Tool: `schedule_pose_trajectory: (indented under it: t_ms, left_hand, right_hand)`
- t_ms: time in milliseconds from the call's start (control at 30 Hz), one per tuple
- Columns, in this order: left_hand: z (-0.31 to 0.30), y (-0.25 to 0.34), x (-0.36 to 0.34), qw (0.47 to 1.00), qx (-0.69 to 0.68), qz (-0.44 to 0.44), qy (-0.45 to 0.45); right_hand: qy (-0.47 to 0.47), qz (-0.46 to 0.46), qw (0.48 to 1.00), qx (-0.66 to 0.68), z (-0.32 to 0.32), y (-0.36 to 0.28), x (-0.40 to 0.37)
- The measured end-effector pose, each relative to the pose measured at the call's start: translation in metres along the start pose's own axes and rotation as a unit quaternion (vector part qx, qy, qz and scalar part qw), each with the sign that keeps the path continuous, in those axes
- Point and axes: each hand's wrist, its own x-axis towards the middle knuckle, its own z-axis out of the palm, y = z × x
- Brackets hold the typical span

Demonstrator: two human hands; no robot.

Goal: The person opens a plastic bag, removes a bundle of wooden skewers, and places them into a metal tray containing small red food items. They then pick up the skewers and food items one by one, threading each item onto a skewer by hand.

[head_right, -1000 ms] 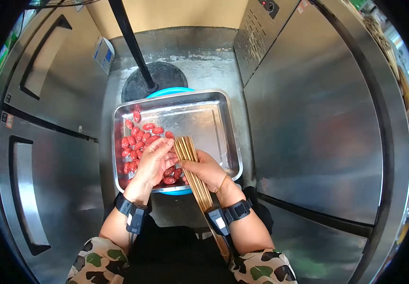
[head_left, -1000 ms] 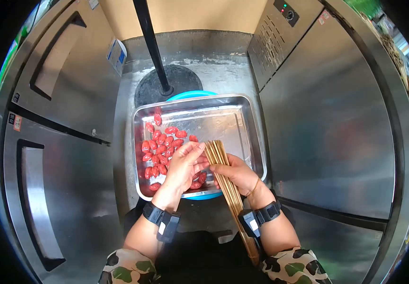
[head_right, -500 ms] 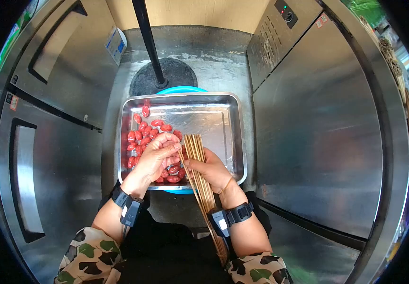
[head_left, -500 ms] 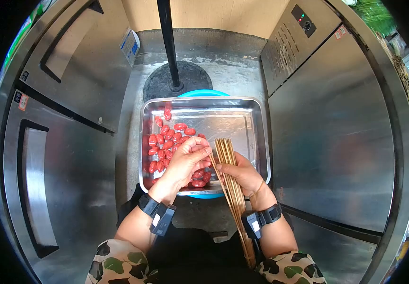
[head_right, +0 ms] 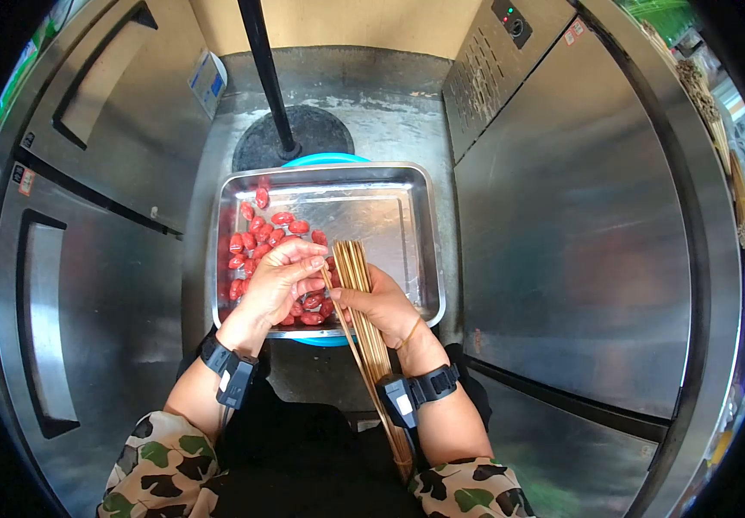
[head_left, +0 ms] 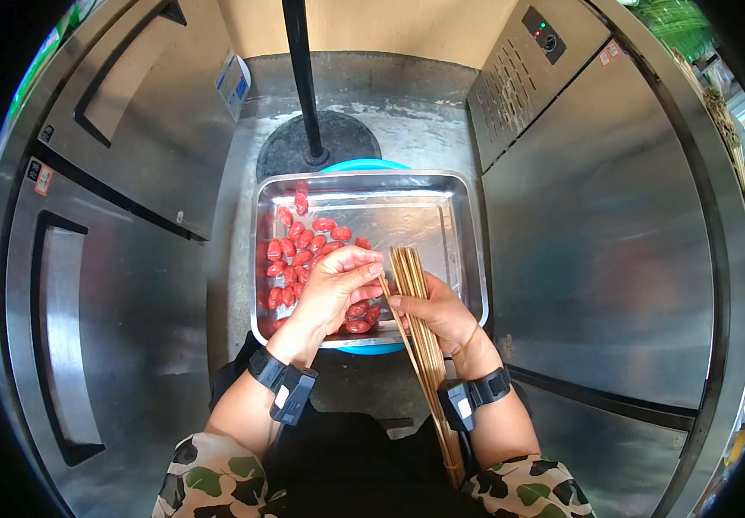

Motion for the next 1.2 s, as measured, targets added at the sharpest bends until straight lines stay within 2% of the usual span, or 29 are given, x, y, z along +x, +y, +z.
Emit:
schedule_pose_trajectory:
  t_ms: [633, 967, 1200]
  left_hand:
    - [0.002, 0.007, 0.005, 1.000, 0.000, 0.006, 0.013]
    - [0.006, 0.012, 0.000, 0.998, -0.044, -0.046, -0.021]
    - [0.003, 0.002, 0.005, 0.999, -0.022, -0.017, -0.032]
  right_hand:
    - [-0.052, 0.016, 0.998, -0.019, -0.006, -0.007, 0.006]
    - [-0.046, 0.015, 0.999, 0.003, -0.009, -0.003, 0.001]
    - [-0.028, 0.001, 1.000, 0.002, -0.012, -0.001, 0.003]
